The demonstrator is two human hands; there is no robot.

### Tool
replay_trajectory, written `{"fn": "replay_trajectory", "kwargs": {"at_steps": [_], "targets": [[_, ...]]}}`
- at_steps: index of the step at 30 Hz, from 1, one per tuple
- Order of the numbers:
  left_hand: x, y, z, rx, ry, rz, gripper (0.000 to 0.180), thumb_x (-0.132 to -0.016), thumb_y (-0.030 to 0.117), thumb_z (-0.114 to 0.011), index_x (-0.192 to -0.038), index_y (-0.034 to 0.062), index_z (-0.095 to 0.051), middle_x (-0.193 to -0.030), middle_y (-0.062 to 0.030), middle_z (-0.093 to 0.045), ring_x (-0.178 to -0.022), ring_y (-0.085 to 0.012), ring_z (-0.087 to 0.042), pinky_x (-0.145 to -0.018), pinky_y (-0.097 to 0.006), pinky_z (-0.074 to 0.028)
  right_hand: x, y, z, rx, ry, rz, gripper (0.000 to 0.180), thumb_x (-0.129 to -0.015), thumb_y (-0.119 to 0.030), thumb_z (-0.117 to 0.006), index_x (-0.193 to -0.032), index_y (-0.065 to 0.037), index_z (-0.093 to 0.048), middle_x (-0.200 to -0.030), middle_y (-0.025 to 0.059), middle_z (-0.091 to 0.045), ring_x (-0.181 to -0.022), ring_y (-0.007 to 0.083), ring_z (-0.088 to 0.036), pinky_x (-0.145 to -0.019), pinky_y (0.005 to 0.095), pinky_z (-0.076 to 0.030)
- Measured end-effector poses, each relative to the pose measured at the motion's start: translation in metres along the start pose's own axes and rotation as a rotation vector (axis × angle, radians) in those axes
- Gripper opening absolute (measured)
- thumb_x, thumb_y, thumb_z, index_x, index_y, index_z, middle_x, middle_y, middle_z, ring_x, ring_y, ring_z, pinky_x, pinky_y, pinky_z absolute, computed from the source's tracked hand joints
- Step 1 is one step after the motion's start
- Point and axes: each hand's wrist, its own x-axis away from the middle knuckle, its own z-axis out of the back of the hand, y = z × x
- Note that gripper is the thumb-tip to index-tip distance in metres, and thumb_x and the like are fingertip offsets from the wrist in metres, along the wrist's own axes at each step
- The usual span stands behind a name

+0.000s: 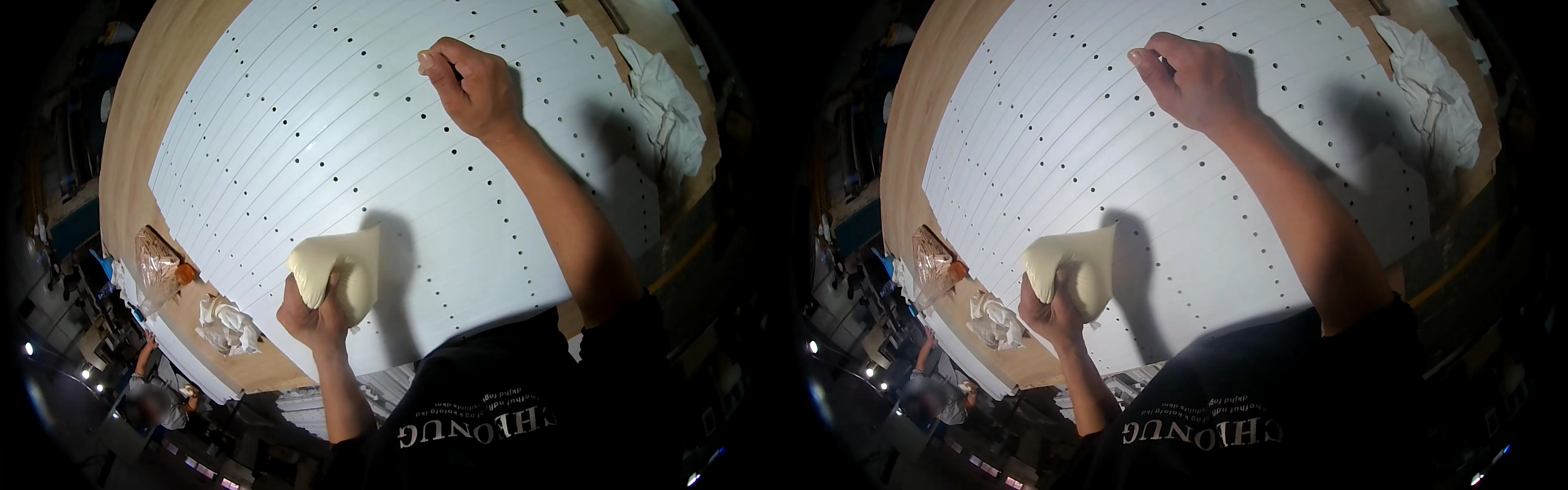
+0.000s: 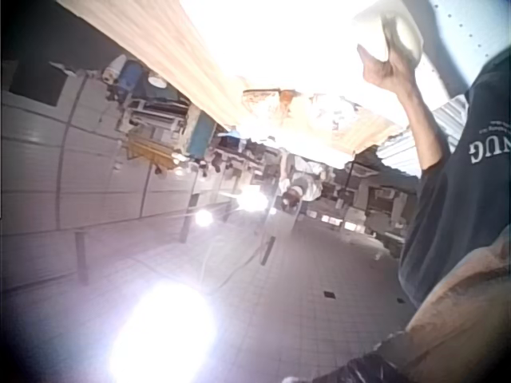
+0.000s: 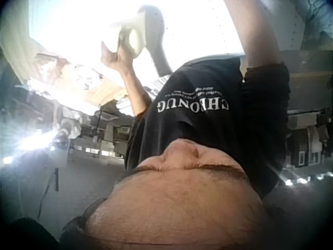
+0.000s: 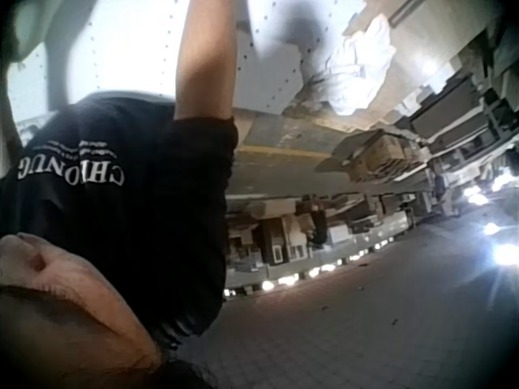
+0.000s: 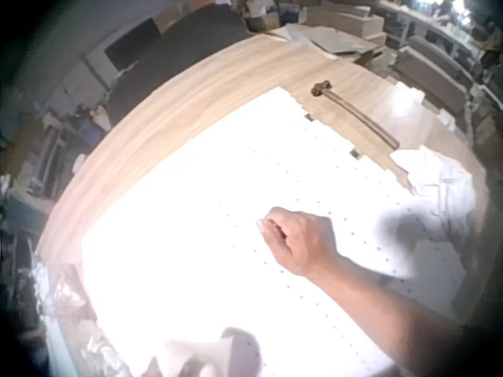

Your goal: The person applies glue into holes on white panels using a plastic bag and wipes the surface with a cloth.

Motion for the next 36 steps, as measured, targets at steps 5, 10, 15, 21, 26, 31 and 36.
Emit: {"fn": "replay_trajectory", "kwargs": {"at_steps": [5, 10, 15, 21, 26, 31, 36], "targets": [[0.0, 0.002, -0.005, -0.05, 0.051, -0.036, 0.015, -0.082, 0.002, -0.062, -0.096, -0.0038, -0.064, -0.085, -0.0057, -0.067, -0.078, -0.0106, -0.06, -0.072, -0.024, -0.047, 0.001, 0.0, 0.005, 0.119, -0.075, -0.037, 0.036, -0.094, -0.035, -0.049, -0.073, -0.007, -0.057, -0.064, -0.0001, -0.064, -0.052, 0.0157, -0.058, -0.05, 0.0266, -0.045], [0.005, 0.007, 0.0, 0.147, 0.169, 0.003, 0.017, -0.076, 0.007, -0.071, -0.09, -0.0023, -0.065, -0.08, -0.0066, -0.067, -0.072, -0.0129, -0.062, -0.067, -0.024, -0.048, 0.002, 0.0, 0.004, 0.143, -0.084, -0.053, 0.036, -0.094, -0.035, -0.049, -0.073, -0.007, -0.057, -0.06, -0.0001, -0.061, -0.049, 0.0157, -0.055, -0.048, 0.0269, -0.044], [0.014, 0.013, 0.005, 0.109, 0.081, -0.019, 0.021, -0.075, 0.01, -0.073, -0.09, -0.0026, -0.066, -0.079, -0.0074, -0.067, -0.069, -0.0118, -0.062, -0.065, -0.024, -0.048, 0.001, 0.0, 0.003, 0.069, -0.051, -0.001, 0.035, -0.094, -0.034, -0.051, -0.071, -0.008, -0.056, -0.055, -0.0001, -0.056, -0.046, 0.0158, -0.052, -0.046, 0.0275, -0.042], [0.018, 0.012, 0.005, 0.024, -0.044, -0.04, 0.019, -0.08, 0.004, -0.066, -0.096, -0.0039, -0.063, -0.084, -0.0066, -0.067, -0.076, -0.0113, -0.06, -0.071, -0.025, -0.047, 0.001, -0.003, 0.002, 0.089, -0.046, -0.042, 0.032, -0.092, -0.036, -0.052, -0.074, -0.01, -0.059, -0.052, 0.0018, -0.054, -0.045, 0.0193, -0.053, -0.045, 0.0304, -0.042], [0.014, 0.01, -0.007, -0.052, -0.06, -0.012, 0.017, -0.08, 0.005, -0.066, -0.094, -0.0033, -0.064, -0.079, -0.0051, -0.067, -0.074, -0.0107, -0.06, -0.069, -0.024, -0.047, 0.002, -0.004, 0.006, 0.149, -0.058, -0.079, 0.03, -0.092, -0.033, -0.053, -0.073, -0.01, -0.059, -0.052, 0.0011, -0.054, -0.045, 0.0184, -0.051, -0.044, 0.0292, -0.041], [0.018, 0.009, -0.006, -0.05, 0.004, -0.014, 0.017, -0.081, 0.005, -0.064, -0.096, -0.0041, -0.063, -0.081, -0.0058, -0.066, -0.075, -0.0108, -0.06, -0.07, -0.024, -0.047, 0.002, -0.002, 0.001, 0.131, -0.049, -0.065, 0.03, -0.092, -0.033, -0.054, -0.074, -0.01, -0.059, -0.053, 0.0014, -0.055, -0.045, 0.0188, -0.052, -0.044, 0.0298, -0.042], [0.028, 0.014, 0.007, 0.042, 0.019, -0.036, 0.018, -0.082, 0.005, -0.063, -0.097, -0.0048, -0.063, -0.084, -0.0071, -0.066, -0.077, -0.0122, -0.06, -0.072, -0.025, -0.047, 0.002, -0.002, 0.001, 0.076, -0.026, -0.034, 0.03, -0.092, -0.032, -0.054, -0.074, -0.009, -0.06, -0.053, 0.0023, -0.055, -0.045, 0.0187, -0.052, -0.044, 0.0293, -0.042]]}}
